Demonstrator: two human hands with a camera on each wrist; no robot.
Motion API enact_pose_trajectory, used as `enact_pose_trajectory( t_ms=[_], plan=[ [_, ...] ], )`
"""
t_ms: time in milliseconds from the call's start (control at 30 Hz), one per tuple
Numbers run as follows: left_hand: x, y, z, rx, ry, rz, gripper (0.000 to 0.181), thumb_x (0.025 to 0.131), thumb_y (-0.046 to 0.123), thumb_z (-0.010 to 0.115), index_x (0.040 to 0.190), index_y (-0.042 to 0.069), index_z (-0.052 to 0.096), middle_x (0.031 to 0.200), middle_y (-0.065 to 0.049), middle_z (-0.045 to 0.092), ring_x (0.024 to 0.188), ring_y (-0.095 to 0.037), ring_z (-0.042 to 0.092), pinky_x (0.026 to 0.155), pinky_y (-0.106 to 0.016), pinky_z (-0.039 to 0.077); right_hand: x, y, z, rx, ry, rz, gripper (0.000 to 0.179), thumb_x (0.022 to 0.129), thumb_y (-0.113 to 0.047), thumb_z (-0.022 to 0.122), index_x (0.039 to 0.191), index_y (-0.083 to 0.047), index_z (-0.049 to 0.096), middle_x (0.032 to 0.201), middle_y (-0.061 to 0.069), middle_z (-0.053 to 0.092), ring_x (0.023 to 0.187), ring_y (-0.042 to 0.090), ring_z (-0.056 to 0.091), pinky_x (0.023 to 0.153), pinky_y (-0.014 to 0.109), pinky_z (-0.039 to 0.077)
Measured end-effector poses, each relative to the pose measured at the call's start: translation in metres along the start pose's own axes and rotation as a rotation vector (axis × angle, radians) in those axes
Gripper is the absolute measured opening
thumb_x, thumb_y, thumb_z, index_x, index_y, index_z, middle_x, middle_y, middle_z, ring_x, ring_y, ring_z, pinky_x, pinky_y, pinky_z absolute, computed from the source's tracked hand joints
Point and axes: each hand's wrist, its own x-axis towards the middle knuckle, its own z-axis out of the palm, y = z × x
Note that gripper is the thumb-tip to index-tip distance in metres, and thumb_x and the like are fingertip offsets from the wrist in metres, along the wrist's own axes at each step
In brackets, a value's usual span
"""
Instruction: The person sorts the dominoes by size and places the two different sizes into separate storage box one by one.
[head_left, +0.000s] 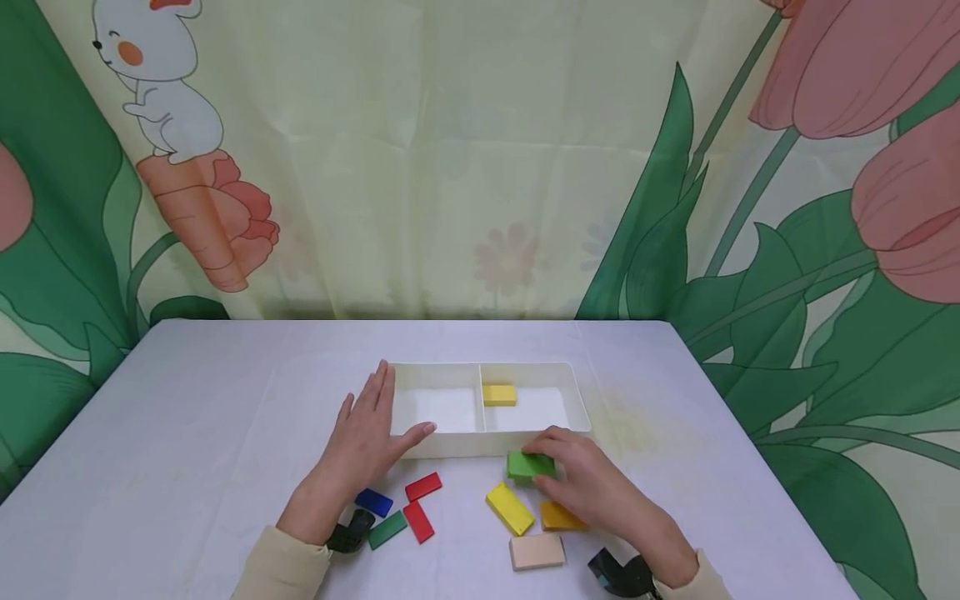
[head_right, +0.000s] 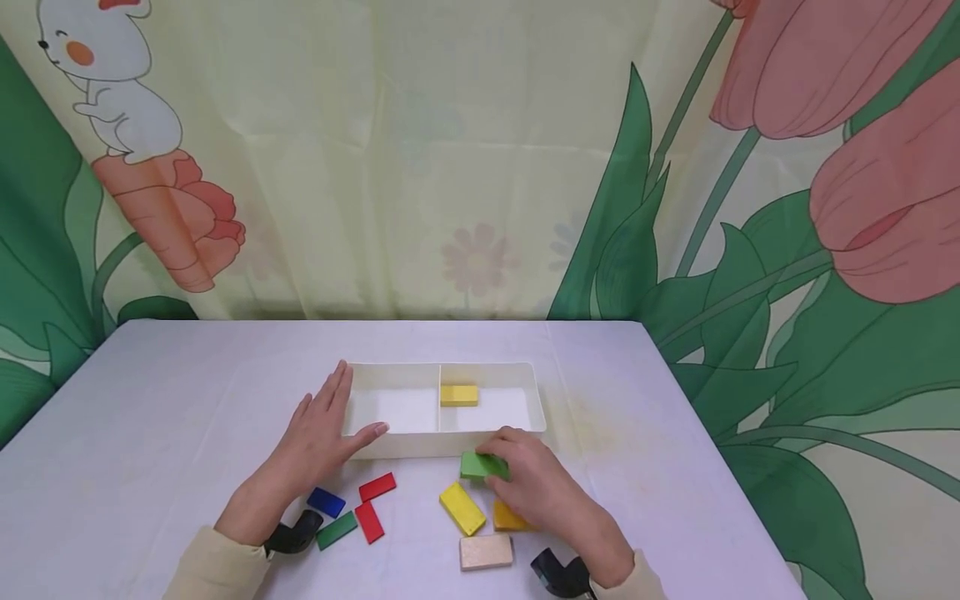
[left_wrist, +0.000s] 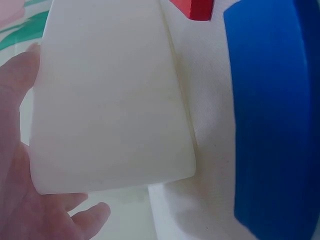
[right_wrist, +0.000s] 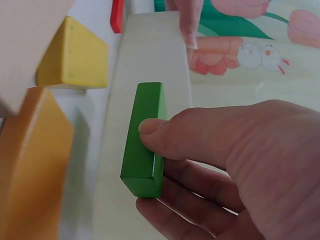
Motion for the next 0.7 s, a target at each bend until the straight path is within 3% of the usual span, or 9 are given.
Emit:
enact_pose_trajectory(
  t_ms=[400,700],
  plan=[
    [-0.002,-0.002,-0.002,0.056,0.026,0.006,0.111,0.084,0.071,0.059,0.157,0.000,0.016,0.165,-0.019,0.016,0.153,-0.039,0.014,0.120,-0.067,0.011,0.003,-0.005,-0.027,0.036,0.041,-0.115,0.034,0.084,-0.005,0.077,0.117,-0.010,0.070,0.111,-0.005,0.066,0.098,0.010,0.063,0.086,0.033,0.059],
    [-0.004,-0.007,-0.005,0.081,0.026,-0.010,0.117,0.081,0.079,0.054,0.157,-0.001,0.015,0.165,-0.020,0.014,0.154,-0.039,0.010,0.120,-0.067,0.000,0.015,0.003,-0.036,0.028,0.093,-0.100,0.036,0.083,-0.005,0.078,0.118,-0.011,0.070,0.110,-0.005,0.067,0.099,0.012,0.065,0.087,0.029,0.059]
  ],
)
